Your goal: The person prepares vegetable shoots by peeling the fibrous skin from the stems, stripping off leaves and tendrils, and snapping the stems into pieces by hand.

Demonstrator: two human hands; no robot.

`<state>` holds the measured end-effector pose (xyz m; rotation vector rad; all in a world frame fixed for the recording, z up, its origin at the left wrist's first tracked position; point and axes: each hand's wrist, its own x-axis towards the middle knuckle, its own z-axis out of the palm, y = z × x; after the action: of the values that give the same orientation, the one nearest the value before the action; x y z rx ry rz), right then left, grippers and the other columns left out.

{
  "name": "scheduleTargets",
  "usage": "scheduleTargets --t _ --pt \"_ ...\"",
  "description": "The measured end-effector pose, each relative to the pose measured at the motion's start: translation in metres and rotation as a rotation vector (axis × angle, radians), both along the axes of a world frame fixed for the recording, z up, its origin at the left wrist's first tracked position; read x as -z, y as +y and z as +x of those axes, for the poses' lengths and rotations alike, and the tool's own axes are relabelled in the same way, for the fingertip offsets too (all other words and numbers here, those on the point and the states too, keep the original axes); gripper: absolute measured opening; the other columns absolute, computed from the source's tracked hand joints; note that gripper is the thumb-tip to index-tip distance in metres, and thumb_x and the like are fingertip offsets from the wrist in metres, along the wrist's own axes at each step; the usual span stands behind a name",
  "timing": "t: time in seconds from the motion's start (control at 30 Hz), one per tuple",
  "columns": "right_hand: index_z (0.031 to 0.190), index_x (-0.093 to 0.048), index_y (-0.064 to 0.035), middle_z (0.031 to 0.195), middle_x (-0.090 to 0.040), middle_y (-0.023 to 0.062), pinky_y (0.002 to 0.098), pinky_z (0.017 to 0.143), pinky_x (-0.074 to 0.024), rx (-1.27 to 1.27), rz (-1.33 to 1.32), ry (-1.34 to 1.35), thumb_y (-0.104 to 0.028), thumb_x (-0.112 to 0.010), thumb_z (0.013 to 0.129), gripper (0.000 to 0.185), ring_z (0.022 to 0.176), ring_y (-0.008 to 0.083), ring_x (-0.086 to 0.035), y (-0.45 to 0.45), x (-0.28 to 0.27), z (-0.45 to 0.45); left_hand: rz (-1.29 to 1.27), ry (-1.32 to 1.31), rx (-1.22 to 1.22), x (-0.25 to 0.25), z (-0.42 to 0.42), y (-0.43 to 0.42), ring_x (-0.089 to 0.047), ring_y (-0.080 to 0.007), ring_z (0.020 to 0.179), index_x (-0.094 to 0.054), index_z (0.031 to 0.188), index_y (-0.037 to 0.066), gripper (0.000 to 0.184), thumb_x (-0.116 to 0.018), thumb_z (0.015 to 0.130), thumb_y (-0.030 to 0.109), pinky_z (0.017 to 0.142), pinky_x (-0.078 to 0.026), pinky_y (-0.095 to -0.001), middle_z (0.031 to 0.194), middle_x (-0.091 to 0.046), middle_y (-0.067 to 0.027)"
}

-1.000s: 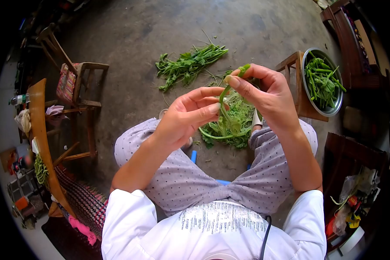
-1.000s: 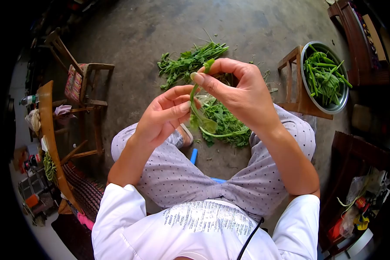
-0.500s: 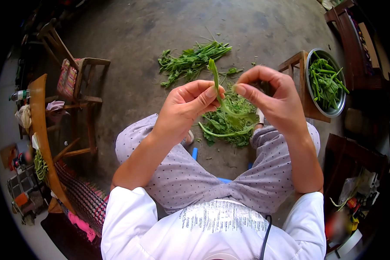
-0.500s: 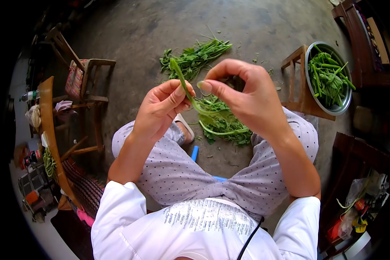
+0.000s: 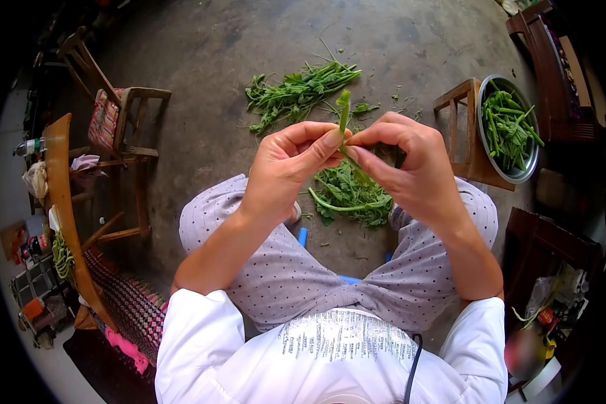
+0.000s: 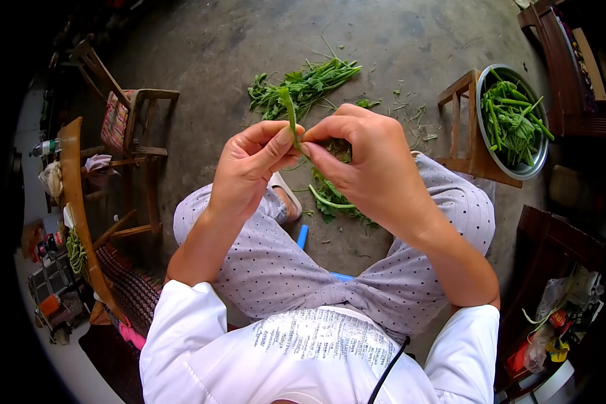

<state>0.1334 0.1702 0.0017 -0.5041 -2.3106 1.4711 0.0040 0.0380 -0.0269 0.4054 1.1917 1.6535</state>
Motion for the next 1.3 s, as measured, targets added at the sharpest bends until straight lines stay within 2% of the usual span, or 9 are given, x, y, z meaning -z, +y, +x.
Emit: scheduleTargets --t 0.1,0.17,0.5,0.6,0.73,0.93,1.13,1.23,1.3 --pt "0.085 -0.066 0.0021 0.074 -0.059 0.0081 0.0257 0.058 -0.0443 0.003 0.100 0.010 -0.002 -0.069 0.075 0.011 0.066 0.0152 -0.058 -0.002 0.000 -0.001 -0.023 0.023 -0.007 0.002 0.001 0.000 -0.063 -0.0102 0.082 -0.064 0.104 0.002 0.021 -0.063 0.088 0.015 0.072 -0.052 -0.0223 0.096 -0.067 -0.0060" --pt "0.080 -0.066 0.0004 0.072 -0.059 0.0116 0.0329 0.058 -0.0465 0.044 0.112 0.056 -0.005 -0.067 0.072 0.009 0.066 0.0253 -0.059 -0.005 0.002 -0.003 -0.028 0.015 -0.022 0.001 0.002 0.001 -0.063 -0.0094 0.080 -0.064 0.102 0.001 0.021 -0.064 0.087 0.016 0.073 -0.052 -0.0221 0.093 -0.067 -0.0063" --pt "0.081 -0.060 0.0012 0.073 -0.059 0.0128 0.0338 0.058 -0.0468 0.131 0.172 0.063 -0.005 -0.065 0.070 0.014 0.065 0.0267 -0.059 -0.011 0.008 -0.007 0.000 0.127 -0.040 0.004 0.007 0.004 -0.061 -0.0109 0.087 -0.061 0.104 0.000 0.020 -0.059 0.090 0.015 0.079 -0.051 -0.0261 0.097 -0.065 -0.0055" --pt "0.082 -0.059 0.0021 0.071 -0.060 0.0107 0.0310 0.058 -0.0466 0.192 0.083 0.054 -0.006 -0.064 0.073 0.014 0.062 0.0202 -0.058 -0.009 0.007 -0.008 -0.027 0.166 -0.058 0.005 0.010 0.006 -0.060 -0.0095 0.083 -0.061 0.103 0.001 0.020 -0.058 0.091 0.017 0.075 -0.050 -0.0241 0.093 -0.064 -0.0040" --pt "0.086 -0.059 -0.0014 0.075 -0.058 -0.0006 0.0171 0.057 -0.0408 0.212 -0.453 0.129 -0.011 -0.062 0.082 0.011 0.063 0.0024 -0.047 0.015 -0.002 -0.004 -0.071 0.193 -0.016 0.000 0.009 0.004 -0.058 -0.0079 0.078 -0.060 0.102 0.001 0.020 -0.056 0.093 0.019 0.072 -0.048 -0.0216 0.090 -0.063 -0.0022" --pt "0.094 -0.059 -0.0053 0.090 -0.064 0.0072 0.0204 0.062 -0.0459 0.373 -1.112 0.535 -0.021 -0.060 0.084 0.018 0.071 0.0086 -0.056 0.065 -0.013 0.008 -0.105 0.138 0.102 0.005 0.005 0.000 -0.056 -0.0069 0.078 -0.059 0.102 0.002 0.019 -0.055 0.093 0.019 0.071 -0.046 -0.0203 0.091 -0.060 -0.0008" --pt "0.097 -0.059 -0.0040 0.083 -0.061 0.0042 0.0201 0.058 -0.0433 0.167 -0.779 0.288 -0.015 -0.057 0.085 0.017 0.068 0.0066 -0.054 0.053 -0.001 0.015 -0.058 0.056 0.072 -0.001 0.004 0.001 -0.056 -0.0073 0.080 -0.058 0.104 0.002 0.019 -0.054 0.094 0.017 0.072 -0.045 -0.0205 0.090 -0.060 -0.0009" --pt "0.095 -0.063 -0.0001 0.079 -0.060 0.0029 0.0193 0.056 -0.0414 -0.054 -0.642 -0.007 -0.011 -0.059 0.084 0.016 0.066 0.0048 -0.051 0.036 0.002 0.011 -0.010 0.181 0.059 -0.003 0.004 0.001 -0.056 -0.0073 0.081 -0.058 0.105 0.002 0.019 -0.053 0.094 0.017 0.074 -0.044 -0.0202 0.092 -0.061 -0.0020" --pt "0.089 -0.065 0.0023 0.075 -0.062 0.0037 0.0209 0.057 -0.0424 -0.023 -0.533 -0.121 -0.012 -0.064 0.082 0.016 0.065 0.0058 -0.051 0.019 0.000 0.005 0.001 0.328 0.011 -0.006 0.005 0.001 -0.057 -0.0075 0.084 -0.058 0.107 0.001 0.019 -0.054 0.094 0.015 0.075 -0.045 -0.0206 0.094 -0.062 -0.0032"
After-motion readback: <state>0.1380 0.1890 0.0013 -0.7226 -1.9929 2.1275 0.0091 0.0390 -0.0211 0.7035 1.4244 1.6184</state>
